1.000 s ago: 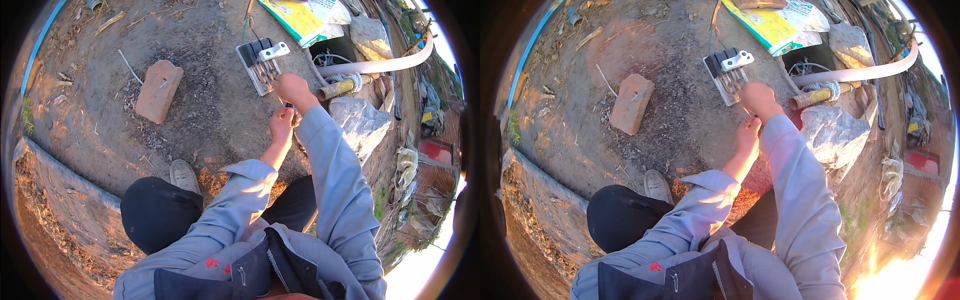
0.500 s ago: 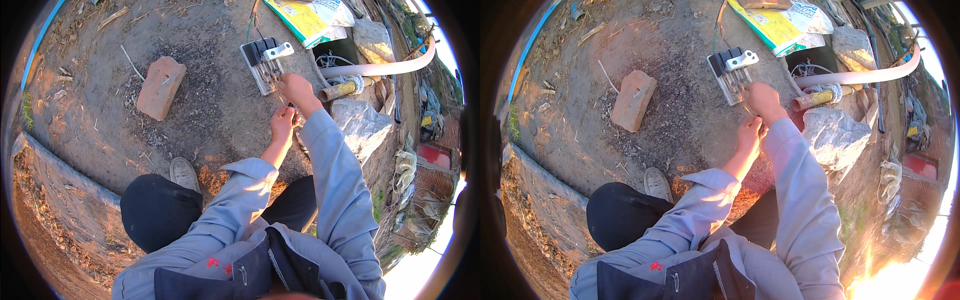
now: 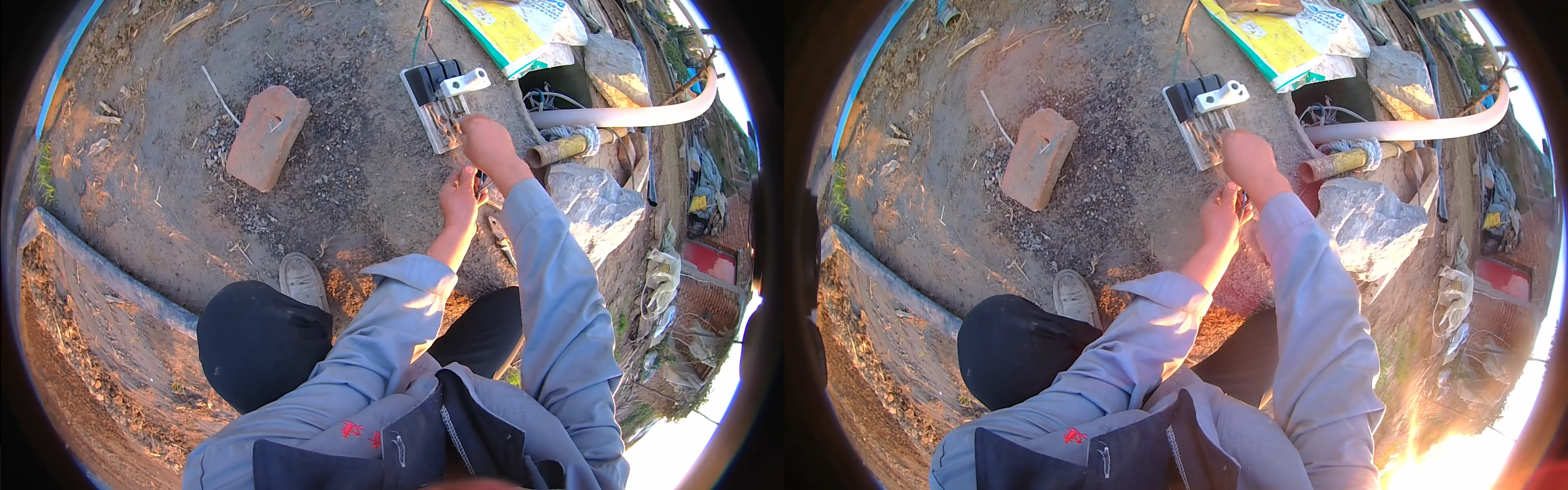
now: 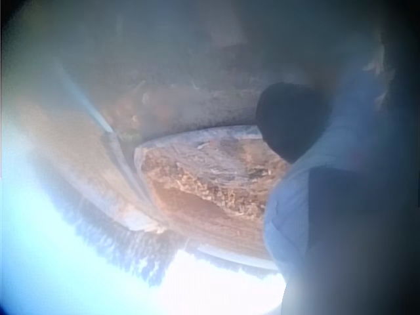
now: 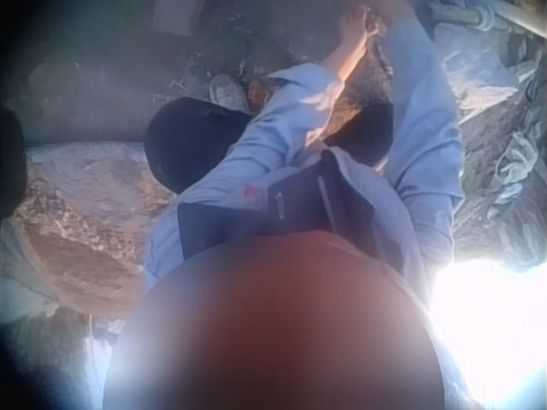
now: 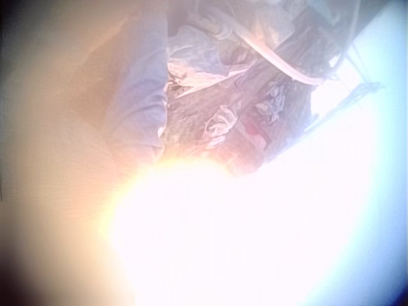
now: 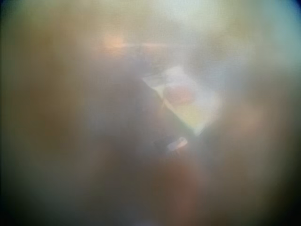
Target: The person squats on the ground and uses pliers to strip and connect wires to a small electrical component. They repeatedly adjust the wires and tighten connections with the pliers.
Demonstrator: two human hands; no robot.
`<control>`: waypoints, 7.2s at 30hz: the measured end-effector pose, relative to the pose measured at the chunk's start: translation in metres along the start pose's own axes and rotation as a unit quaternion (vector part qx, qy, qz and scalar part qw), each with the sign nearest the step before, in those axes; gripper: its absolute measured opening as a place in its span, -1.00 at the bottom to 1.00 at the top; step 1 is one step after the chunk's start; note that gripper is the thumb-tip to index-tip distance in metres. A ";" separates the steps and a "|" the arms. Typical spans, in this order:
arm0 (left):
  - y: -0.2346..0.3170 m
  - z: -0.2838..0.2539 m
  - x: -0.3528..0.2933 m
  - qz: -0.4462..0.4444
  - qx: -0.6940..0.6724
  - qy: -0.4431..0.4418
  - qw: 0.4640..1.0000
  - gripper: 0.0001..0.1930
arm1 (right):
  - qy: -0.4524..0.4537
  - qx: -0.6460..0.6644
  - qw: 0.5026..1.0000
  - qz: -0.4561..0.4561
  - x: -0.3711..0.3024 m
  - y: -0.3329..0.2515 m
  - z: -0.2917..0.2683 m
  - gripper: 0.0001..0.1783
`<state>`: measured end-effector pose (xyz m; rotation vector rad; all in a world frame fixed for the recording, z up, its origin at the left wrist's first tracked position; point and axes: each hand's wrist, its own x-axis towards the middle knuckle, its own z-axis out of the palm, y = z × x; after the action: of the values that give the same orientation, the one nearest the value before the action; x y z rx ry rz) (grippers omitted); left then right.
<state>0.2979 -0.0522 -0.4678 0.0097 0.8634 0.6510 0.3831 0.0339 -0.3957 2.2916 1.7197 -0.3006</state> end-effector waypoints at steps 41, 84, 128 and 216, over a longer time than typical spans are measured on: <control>0.021 0.000 0.016 0.102 0.172 -0.014 0.980 -0.78 | -0.043 0.114 0.993 -0.001 0.020 0.025 -0.001 -0.73; 0.011 -0.002 0.015 0.187 0.265 0.008 0.946 -0.73 | -0.074 0.257 0.955 0.126 -0.029 0.025 0.009 -0.63; 0.017 0.001 0.027 0.222 0.283 0.010 0.933 -0.62 | 0.087 0.150 0.976 0.130 -0.030 0.001 0.046 -0.74; 0.016 0.008 0.030 0.108 0.185 0.001 0.977 -0.65 | 0.012 0.017 0.999 -0.025 0.001 0.013 0.011 -0.78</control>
<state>0.3089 -0.0211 -0.4797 0.4446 0.9842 0.6842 0.3958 0.0274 -0.4049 2.2878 1.7992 -0.3148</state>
